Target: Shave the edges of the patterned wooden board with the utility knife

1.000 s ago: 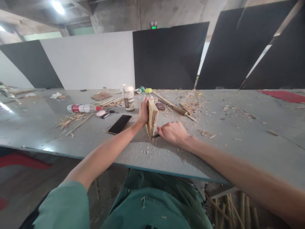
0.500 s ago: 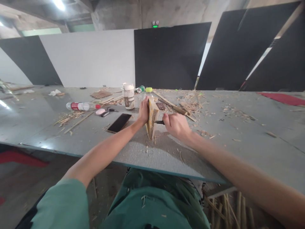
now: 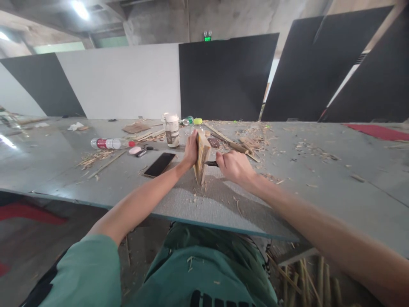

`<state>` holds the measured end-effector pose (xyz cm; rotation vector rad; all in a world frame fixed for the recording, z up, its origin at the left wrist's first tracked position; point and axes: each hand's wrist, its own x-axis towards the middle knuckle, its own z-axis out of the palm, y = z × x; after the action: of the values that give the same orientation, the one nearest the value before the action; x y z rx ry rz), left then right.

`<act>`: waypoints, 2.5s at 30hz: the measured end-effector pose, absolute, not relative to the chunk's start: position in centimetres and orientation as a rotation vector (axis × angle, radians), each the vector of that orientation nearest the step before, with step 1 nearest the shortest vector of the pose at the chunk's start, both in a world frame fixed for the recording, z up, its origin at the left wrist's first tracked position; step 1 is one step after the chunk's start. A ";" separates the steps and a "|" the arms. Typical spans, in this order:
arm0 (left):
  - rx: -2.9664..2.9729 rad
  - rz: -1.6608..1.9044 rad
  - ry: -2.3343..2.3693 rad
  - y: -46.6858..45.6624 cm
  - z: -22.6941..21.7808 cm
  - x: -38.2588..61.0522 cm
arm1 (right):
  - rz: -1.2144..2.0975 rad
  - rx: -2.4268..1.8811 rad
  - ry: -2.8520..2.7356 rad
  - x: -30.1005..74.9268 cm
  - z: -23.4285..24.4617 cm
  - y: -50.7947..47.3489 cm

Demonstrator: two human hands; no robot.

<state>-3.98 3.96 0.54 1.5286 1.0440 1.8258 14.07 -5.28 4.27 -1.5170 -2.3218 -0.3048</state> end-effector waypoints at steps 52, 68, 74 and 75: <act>1.370 1.906 0.909 3.8 1.3 -5.0 | 0.166 -1.518 -1.986 19.5 1.9 -0.1; 1.591 1.806 0.851 2.0 2.0 -4.6 | 0.016 -1.072 -2.117 19.4 2.4 -0.7; 1.621 1.803 0.799 1.7 2.1 -4.5 | 0.023 -1.047 -2.108 19.5 2.1 -0.6; 1.625 1.807 0.799 1.5 2.1 -4.5 | 0.026 -1.044 -2.108 19.5 2.2 -0.7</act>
<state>-4.48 1.54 2.09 1.6250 0.7990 1.8070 19.54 -0.69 2.15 -1.0444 -2.1077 0.0264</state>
